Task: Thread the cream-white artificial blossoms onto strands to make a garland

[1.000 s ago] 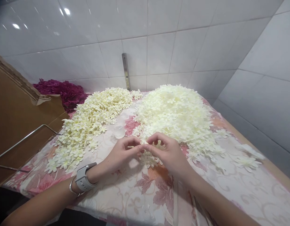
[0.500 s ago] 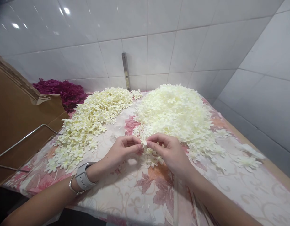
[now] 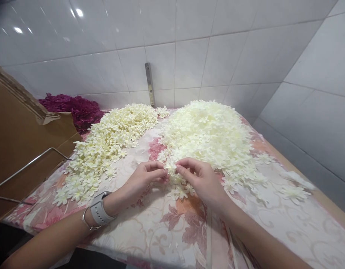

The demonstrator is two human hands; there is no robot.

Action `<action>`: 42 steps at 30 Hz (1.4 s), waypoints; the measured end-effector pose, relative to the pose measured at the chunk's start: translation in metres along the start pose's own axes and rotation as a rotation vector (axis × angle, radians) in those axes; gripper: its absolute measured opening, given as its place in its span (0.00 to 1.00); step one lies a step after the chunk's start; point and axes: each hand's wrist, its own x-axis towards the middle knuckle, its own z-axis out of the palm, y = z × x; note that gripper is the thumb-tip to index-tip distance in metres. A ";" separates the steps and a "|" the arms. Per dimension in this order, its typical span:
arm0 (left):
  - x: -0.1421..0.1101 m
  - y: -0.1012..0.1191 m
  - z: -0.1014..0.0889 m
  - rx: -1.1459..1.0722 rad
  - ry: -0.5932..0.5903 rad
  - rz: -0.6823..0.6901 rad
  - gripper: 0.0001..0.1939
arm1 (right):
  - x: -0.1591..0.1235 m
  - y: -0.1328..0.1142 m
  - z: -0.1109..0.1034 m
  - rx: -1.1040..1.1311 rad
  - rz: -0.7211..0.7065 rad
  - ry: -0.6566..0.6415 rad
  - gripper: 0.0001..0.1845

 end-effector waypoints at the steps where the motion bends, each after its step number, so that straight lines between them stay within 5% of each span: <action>1: 0.000 0.000 0.000 -0.003 0.005 -0.001 0.06 | -0.001 -0.001 0.001 -0.046 -0.020 0.005 0.16; 6: 0.000 -0.002 0.001 0.030 -0.003 0.005 0.05 | -0.004 -0.004 0.001 -0.168 -0.085 0.040 0.14; 21: -0.004 0.002 0.001 -0.035 -0.103 -0.023 0.10 | -0.001 -0.003 -0.005 0.077 0.065 -0.024 0.16; 30: 0.001 -0.002 -0.002 -0.029 0.022 -0.016 0.07 | -0.001 -0.002 -0.003 0.002 0.031 -0.008 0.14; 42: -0.004 0.002 0.002 0.065 0.016 0.043 0.10 | -0.002 -0.003 -0.003 -0.130 -0.018 0.024 0.15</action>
